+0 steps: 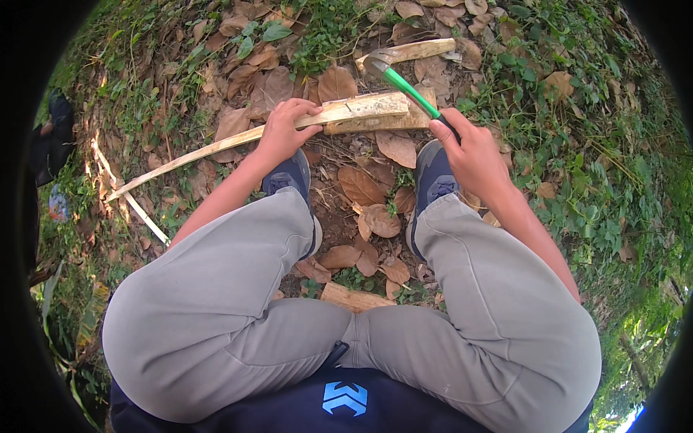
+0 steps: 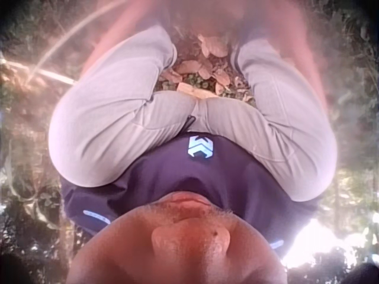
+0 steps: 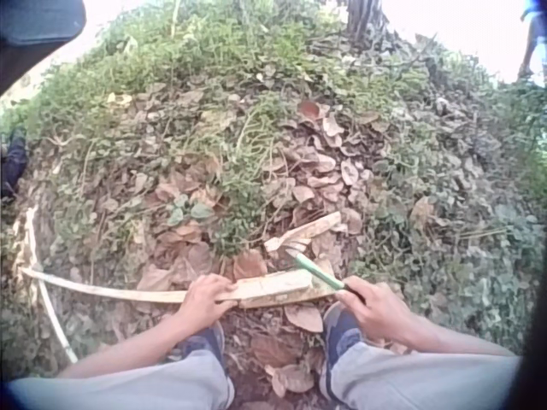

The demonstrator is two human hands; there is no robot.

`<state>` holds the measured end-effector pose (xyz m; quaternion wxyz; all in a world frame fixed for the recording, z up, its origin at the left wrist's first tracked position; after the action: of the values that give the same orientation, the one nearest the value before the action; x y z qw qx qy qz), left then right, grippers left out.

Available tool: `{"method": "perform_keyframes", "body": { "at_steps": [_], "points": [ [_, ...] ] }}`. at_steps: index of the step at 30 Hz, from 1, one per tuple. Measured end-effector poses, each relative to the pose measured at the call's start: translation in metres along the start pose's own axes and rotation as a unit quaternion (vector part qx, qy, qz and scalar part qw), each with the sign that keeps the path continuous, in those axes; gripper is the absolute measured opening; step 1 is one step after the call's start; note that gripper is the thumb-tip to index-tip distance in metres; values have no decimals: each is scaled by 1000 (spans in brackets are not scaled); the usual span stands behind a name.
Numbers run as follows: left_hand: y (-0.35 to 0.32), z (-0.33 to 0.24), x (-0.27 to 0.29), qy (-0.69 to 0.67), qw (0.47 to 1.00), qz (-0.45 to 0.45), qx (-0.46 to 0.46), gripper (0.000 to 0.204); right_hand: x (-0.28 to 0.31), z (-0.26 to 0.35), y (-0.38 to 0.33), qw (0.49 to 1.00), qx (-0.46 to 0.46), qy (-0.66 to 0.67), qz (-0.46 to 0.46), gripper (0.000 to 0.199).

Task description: The person sits on the ground and uses a hammer to drive nails into a long, thin piece of wood resting on a larger block. The person repeatedly strikes the nail head with the hammer, adjusting the nail position as needed.

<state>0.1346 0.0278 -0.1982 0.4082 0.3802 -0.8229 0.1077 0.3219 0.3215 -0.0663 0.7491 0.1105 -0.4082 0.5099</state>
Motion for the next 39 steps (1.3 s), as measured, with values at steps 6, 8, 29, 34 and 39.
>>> {"method": "perform_keyframes", "body": {
  "at_steps": [6,8,29,34,39],
  "points": [
    [-12,-2,-6,-53,998,-30,-8,32,-1,-10,-2,999,12,15,-27,31],
    [-12,-2,-6,-49,998,-35,-17,31,0,-11,0,999,20,17,-39,30],
    [-25,-15,1,-54,997,-48,-7,30,35,-87,102,994,-69,-79,36,40],
    [-22,-20,-2,-49,998,-44,-7,30,30,-82,98,991,-48,-120,24,41],
    [-26,-13,1,-44,998,-42,-5,31,39,-45,93,975,-46,-104,188,41]
  ]
}}
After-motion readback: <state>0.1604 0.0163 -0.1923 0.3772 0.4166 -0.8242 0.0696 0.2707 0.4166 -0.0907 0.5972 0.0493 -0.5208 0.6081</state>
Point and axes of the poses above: each hand's wrist, its own y-axis towards the middle knuckle, its own x-axis out of the back of the hand, z = x × y, the point moved 3 cm from there along y, towards the middle knuckle, and after that the axes turned 11 degrees about -z, right-handed, at the moved point
